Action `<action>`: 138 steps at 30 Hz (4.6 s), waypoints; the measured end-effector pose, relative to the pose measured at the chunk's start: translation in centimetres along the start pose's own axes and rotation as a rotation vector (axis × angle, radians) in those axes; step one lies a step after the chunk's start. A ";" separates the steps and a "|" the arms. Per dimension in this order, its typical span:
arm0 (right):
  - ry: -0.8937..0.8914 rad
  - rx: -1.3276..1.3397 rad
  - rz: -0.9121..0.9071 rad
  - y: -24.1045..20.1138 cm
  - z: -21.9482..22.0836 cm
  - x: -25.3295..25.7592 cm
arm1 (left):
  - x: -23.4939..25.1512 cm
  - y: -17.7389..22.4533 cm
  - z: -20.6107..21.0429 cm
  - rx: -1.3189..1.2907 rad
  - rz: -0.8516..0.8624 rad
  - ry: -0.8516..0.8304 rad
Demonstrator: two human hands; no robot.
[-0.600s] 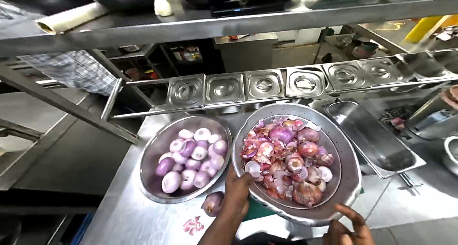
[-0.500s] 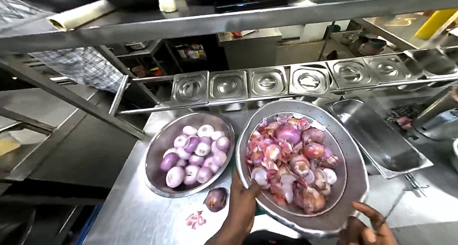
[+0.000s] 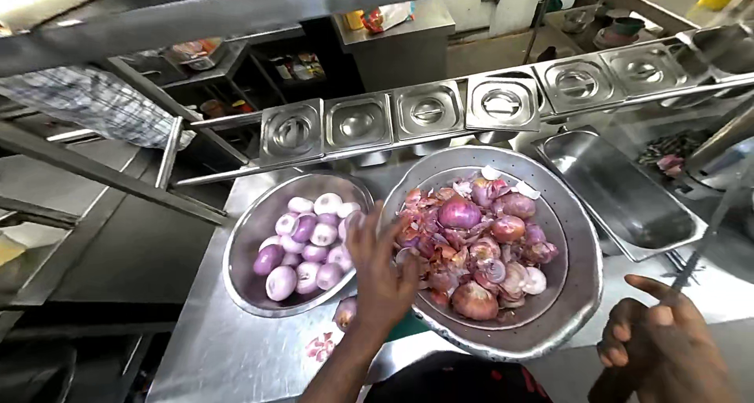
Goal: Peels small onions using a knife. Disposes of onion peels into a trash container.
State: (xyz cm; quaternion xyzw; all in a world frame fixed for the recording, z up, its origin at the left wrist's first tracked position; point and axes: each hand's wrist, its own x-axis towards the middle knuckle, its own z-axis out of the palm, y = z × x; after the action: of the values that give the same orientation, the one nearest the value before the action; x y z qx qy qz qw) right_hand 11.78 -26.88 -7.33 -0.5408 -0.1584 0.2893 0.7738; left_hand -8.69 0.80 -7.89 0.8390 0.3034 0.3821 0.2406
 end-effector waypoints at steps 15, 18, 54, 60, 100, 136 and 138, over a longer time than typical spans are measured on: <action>0.099 -0.051 -0.137 -0.1 -3.4 -1.3 | 8.5 4.6 -0.3 0.672 0.448 -1.381; 0.145 -0.020 -0.112 0.4 -3.4 -0.9 | 8.3 4.5 0.8 0.550 0.571 -1.062; -0.351 -0.233 -0.143 0.6 1.3 0.0 | 5.7 3.5 1.1 -1.470 -0.657 -0.584; -0.275 -0.271 -0.106 0.0 0.4 -0.7 | 6.1 2.9 0.7 -1.228 -0.370 -0.476; 0.123 -0.230 -0.135 1.2 -4.7 -1.4 | 3.9 6.1 9.9 0.938 0.467 -1.365; -0.061 -0.208 -0.146 -0.2 -2.6 -0.8 | 3.9 7.2 7.2 0.705 0.373 -1.185; -0.083 -0.197 -0.153 -0.3 -2.7 -0.8 | 5.3 7.7 5.9 0.590 0.225 -1.150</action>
State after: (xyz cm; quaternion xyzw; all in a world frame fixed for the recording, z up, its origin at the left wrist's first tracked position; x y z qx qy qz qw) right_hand 12.73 -29.40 -8.00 -0.5879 -0.2587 0.2345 0.7297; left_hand 1.23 -1.98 -3.83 0.9670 0.1291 -0.2037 0.0827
